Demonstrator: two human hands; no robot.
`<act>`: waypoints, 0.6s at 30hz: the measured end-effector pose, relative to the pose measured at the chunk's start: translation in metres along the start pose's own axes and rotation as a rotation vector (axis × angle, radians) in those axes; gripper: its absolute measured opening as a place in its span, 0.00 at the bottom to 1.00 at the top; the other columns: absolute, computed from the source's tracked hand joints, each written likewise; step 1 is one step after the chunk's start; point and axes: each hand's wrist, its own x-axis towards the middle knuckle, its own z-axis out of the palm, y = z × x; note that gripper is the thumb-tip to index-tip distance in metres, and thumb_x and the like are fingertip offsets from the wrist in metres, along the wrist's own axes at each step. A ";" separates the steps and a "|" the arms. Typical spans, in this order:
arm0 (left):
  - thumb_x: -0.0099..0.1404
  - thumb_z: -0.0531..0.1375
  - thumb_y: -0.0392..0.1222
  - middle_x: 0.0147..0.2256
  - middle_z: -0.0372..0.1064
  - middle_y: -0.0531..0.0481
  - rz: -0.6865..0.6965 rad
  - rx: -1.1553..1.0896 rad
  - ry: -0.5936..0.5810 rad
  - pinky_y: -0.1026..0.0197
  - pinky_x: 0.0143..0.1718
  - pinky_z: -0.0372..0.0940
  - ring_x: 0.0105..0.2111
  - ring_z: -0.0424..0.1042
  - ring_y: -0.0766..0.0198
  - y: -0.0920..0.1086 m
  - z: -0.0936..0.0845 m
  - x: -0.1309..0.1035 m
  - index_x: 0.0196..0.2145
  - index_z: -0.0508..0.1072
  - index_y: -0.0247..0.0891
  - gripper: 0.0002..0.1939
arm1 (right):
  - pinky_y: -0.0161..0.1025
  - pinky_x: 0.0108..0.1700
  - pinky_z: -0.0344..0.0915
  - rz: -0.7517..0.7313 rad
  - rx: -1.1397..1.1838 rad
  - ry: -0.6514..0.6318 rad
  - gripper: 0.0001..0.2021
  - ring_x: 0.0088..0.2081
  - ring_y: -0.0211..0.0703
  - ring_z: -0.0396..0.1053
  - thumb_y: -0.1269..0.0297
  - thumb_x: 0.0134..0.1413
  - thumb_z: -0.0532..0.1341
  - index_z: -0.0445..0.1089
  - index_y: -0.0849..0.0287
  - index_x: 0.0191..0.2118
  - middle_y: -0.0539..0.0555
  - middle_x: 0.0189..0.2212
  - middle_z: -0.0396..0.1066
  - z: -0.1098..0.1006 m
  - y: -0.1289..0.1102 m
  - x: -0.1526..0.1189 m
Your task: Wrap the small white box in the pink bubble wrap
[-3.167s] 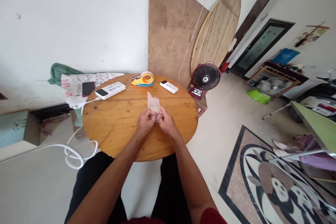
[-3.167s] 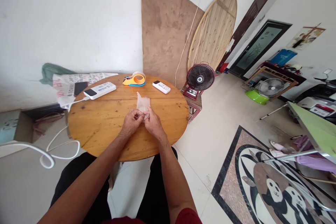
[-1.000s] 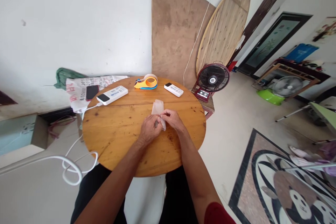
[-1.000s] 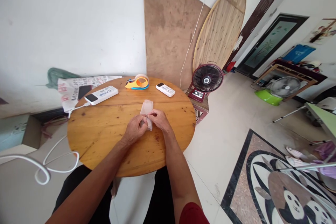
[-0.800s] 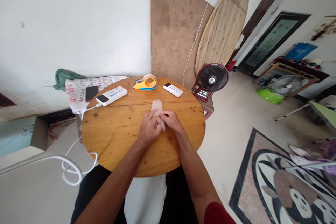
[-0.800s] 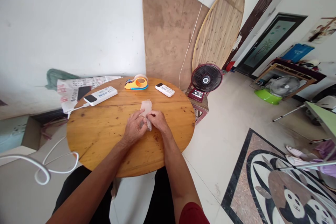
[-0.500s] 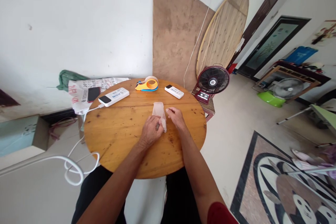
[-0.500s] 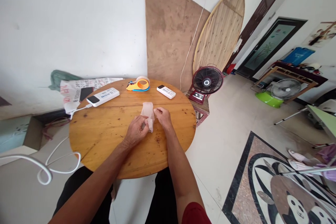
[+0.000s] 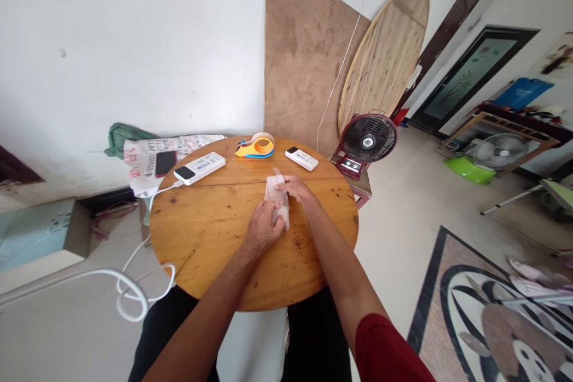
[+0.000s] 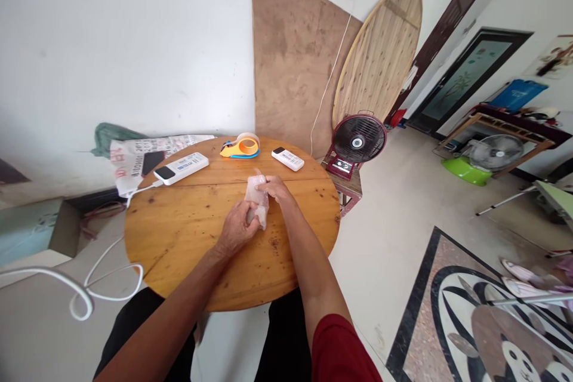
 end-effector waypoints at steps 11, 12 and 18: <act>0.56 0.59 0.38 0.42 0.70 0.44 -0.004 0.154 0.034 0.51 0.47 0.63 0.43 0.66 0.52 0.001 -0.005 -0.001 0.36 0.73 0.40 0.08 | 0.33 0.35 0.62 -0.341 0.047 0.039 0.12 0.30 0.36 0.63 0.58 0.40 0.66 0.67 0.59 0.28 0.47 0.27 0.68 -0.001 -0.006 -0.075; 0.56 0.60 0.39 0.42 0.68 0.43 -0.020 0.159 0.050 0.50 0.47 0.63 0.44 0.66 0.51 0.000 -0.005 -0.002 0.36 0.73 0.41 0.08 | 0.33 0.34 0.62 -0.352 0.019 0.054 0.11 0.30 0.36 0.63 0.58 0.41 0.65 0.67 0.59 0.28 0.47 0.27 0.68 0.001 -0.004 -0.083; 0.54 0.61 0.44 0.42 0.67 0.42 -0.159 0.056 0.085 0.48 0.49 0.64 0.45 0.68 0.50 -0.007 -0.005 -0.003 0.46 0.67 0.38 0.22 | 0.32 0.35 0.62 -0.432 -0.255 0.150 0.07 0.31 0.38 0.66 0.60 0.49 0.60 0.68 0.58 0.29 0.48 0.27 0.70 0.012 0.008 -0.122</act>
